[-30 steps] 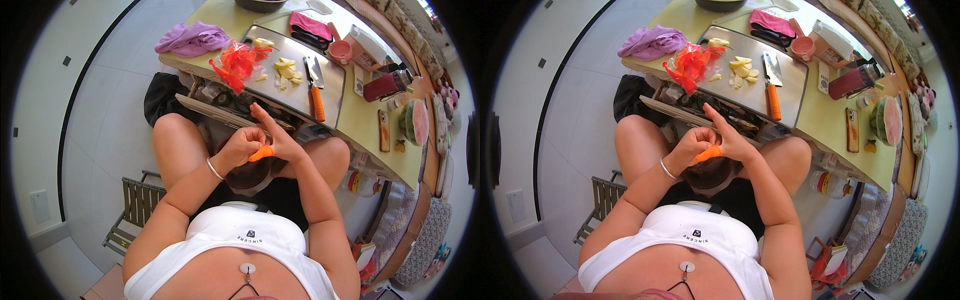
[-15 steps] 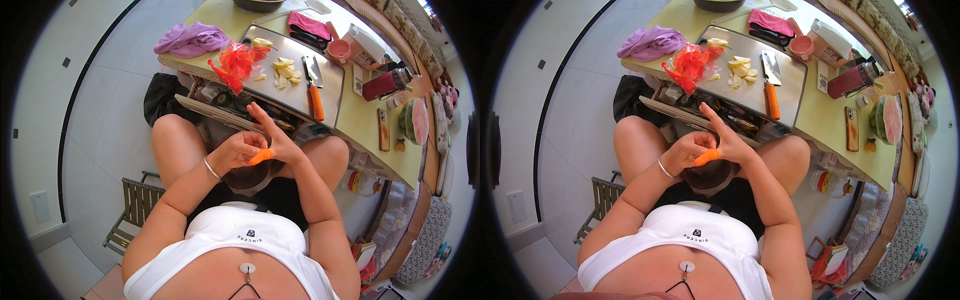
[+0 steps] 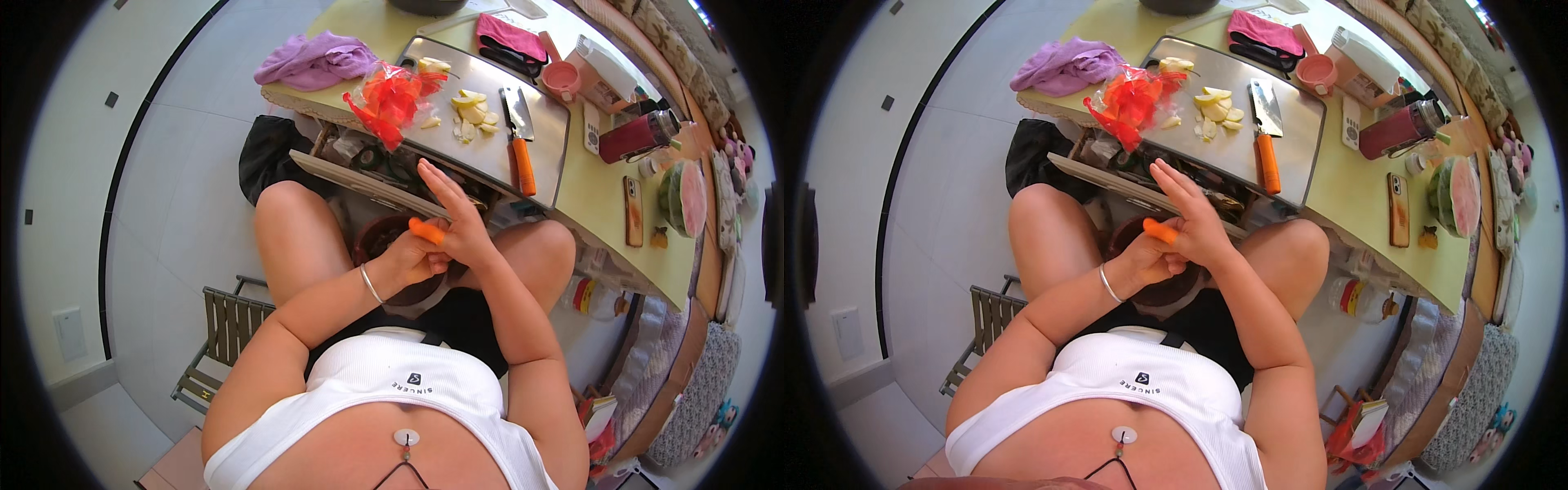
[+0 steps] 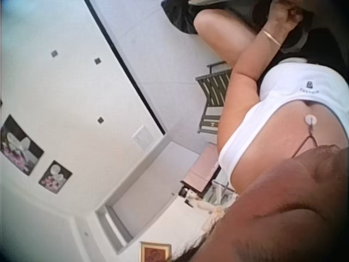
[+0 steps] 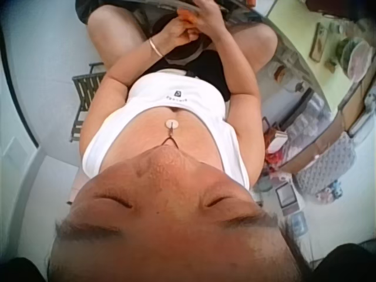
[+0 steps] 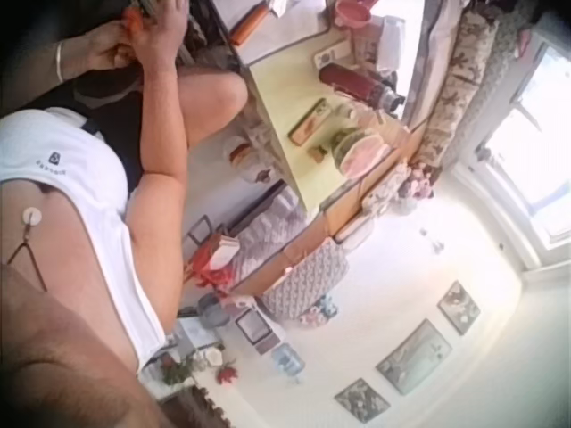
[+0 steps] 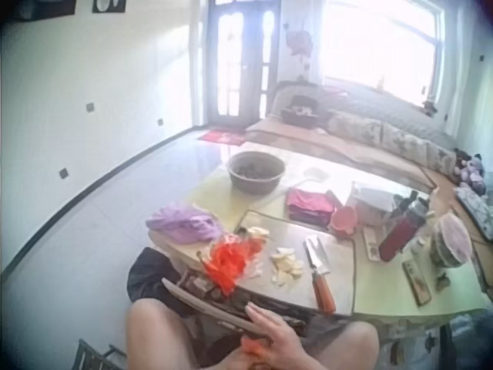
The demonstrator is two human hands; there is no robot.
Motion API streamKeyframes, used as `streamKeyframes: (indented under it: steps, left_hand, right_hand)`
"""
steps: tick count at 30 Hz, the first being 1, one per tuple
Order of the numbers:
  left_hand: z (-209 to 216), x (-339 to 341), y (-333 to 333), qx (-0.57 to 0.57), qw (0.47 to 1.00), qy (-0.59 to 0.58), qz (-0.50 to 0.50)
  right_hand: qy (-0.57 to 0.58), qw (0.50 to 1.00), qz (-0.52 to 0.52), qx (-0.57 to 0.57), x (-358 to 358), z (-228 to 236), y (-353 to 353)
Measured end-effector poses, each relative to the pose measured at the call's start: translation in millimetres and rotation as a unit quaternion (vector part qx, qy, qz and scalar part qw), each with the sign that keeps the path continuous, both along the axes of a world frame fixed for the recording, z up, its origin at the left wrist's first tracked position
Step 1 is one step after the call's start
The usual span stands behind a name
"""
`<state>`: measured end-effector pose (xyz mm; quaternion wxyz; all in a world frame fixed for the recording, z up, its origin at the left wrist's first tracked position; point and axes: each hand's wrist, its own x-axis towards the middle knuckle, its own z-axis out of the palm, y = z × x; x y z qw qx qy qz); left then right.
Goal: The person opens a plastic bag containing red fruit pieces, removes a piece, and places it on a cutting board. They then use a knife to chop the fruit into smaller pieces on the board.
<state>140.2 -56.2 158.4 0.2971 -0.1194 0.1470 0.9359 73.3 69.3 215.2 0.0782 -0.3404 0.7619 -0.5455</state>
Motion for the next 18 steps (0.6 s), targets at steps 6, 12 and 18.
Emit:
streamKeyframes:
  steps: [6, 12, 18]
  left_hand:
    - [14, 0, 5, -0.162, 0.981, 0.028, 0.102]
    - [43, 4, -21, -0.536, 0.787, 0.293, 0.089]
    - [47, -6, -20, -0.634, 0.657, 0.334, 0.233]
  right_hand:
    - [0.012, 0.983, -0.178, 0.032, 9, -20, -1]
    - [-0.086, 0.959, -0.266, 0.043, 1, -29, -4]
    - [-0.008, 0.968, -0.247, 0.046, 4, -37, -8]
